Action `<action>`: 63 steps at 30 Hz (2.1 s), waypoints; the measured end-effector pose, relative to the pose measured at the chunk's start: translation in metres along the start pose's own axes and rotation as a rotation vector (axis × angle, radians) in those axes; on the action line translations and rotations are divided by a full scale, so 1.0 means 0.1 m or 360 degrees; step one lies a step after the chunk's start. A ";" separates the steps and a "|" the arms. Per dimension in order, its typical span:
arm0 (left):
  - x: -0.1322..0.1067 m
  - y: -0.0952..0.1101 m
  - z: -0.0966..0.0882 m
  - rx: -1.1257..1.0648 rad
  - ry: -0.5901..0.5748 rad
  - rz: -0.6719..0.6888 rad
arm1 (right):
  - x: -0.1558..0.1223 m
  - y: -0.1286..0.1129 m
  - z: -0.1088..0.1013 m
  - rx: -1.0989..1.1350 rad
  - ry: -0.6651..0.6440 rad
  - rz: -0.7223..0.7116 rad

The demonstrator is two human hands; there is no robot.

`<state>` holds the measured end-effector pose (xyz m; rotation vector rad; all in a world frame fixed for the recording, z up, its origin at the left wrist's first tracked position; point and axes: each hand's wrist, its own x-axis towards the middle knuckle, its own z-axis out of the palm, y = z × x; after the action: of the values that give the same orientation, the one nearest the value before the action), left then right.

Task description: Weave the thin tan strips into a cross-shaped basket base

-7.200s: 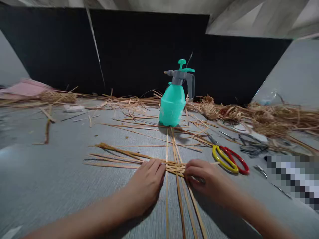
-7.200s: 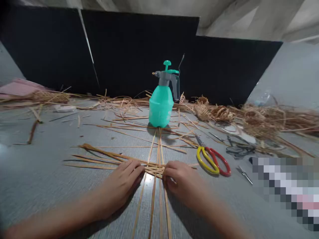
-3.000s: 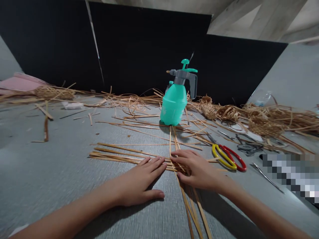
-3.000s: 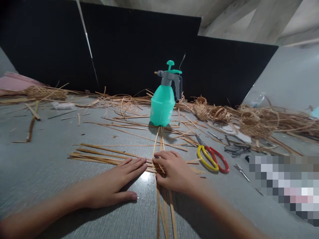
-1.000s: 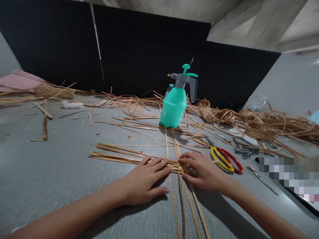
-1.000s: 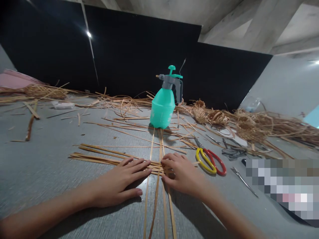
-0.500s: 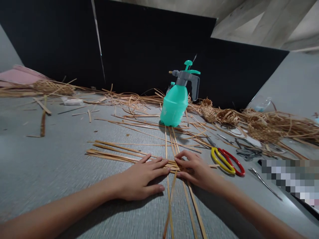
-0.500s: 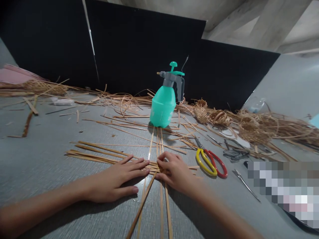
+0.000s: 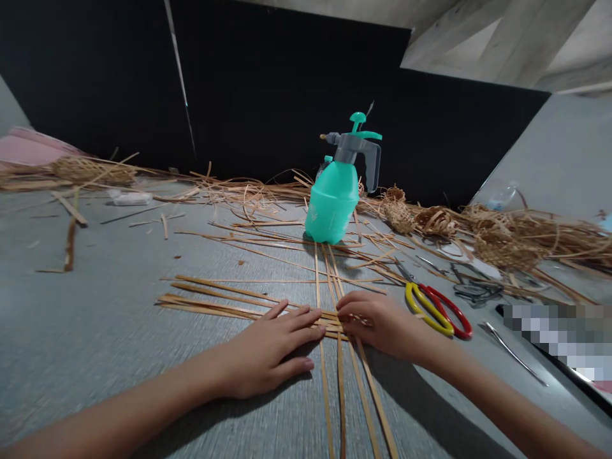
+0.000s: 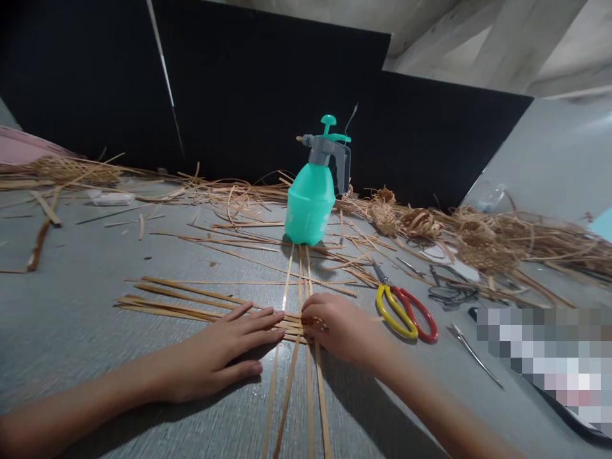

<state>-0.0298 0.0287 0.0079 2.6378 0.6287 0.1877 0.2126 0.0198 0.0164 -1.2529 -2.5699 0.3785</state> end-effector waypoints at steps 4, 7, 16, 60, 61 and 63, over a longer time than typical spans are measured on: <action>0.00 0.00 0.01 0.0052 0.0020 0.0012 | 0.09 -0.04 -0.10 -0.0466 -0.0249 -0.0279; 0.01 0.00 0.04 0.0188 0.0140 0.0026 | 0.14 -0.08 -0.15 -0.0831 -0.0380 -0.0468; 0.04 0.13 0.10 0.0447 0.0362 -0.0121 | 0.12 -0.03 -0.01 -0.1059 -0.0294 -0.0796; 0.25 0.05 0.11 0.0345 0.0540 0.0044 | -0.51 0.10 0.17 -0.0106 0.0409 0.0404; 0.33 0.07 0.11 0.0284 0.0498 0.0097 | -0.49 0.08 0.15 -0.0054 0.0361 0.0449; 0.50 0.10 0.12 0.0194 0.0417 0.0164 | -0.44 0.07 0.14 0.0079 0.0265 0.0543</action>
<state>0.0212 0.0391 0.0029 2.7901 0.6036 0.5491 0.2394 -0.0127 -0.0038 -1.6329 -2.1968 0.3819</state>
